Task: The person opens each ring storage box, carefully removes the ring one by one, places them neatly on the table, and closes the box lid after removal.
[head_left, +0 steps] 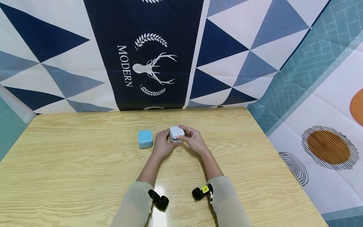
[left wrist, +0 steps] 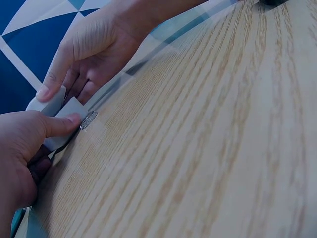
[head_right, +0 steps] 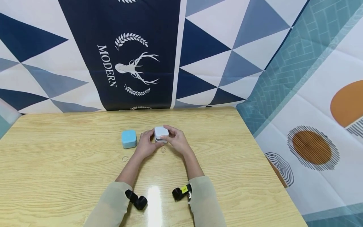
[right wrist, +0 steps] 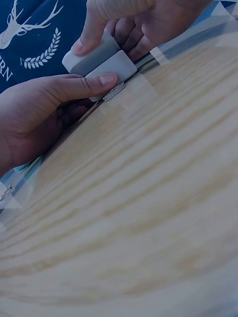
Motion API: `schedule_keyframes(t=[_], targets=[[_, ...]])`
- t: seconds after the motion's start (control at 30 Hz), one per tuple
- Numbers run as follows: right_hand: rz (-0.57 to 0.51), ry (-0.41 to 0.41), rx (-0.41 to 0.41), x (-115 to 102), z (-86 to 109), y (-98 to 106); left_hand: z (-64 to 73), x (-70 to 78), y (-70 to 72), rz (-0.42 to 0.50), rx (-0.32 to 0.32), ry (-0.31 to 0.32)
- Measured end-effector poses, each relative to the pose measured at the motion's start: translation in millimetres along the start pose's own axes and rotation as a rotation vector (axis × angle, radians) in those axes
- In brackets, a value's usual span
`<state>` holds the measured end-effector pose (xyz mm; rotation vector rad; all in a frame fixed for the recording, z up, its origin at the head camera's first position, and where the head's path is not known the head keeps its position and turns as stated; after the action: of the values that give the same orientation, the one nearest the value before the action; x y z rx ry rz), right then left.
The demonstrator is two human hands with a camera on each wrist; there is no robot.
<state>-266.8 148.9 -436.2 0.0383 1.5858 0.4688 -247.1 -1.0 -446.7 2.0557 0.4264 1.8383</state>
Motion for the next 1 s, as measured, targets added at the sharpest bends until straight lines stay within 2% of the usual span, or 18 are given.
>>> schedule_keyframes(t=[1.0], targets=[[-0.002,0.005,-0.006,1.8,-0.1,0.4,0.7,0.9,1.1,0.013,0.002,-0.02]])
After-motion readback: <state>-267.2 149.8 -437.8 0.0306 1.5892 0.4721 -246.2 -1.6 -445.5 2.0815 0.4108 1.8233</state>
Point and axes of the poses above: each hand's wrist, its own z-axis away from the middle knuckle, its own y-axis out of the back of the hand, x = y × z, the point moved 3 cm from there along -z, towards the middle knuckle, and after that the axes turned 5 degrees about z, right-handed, at the moved point
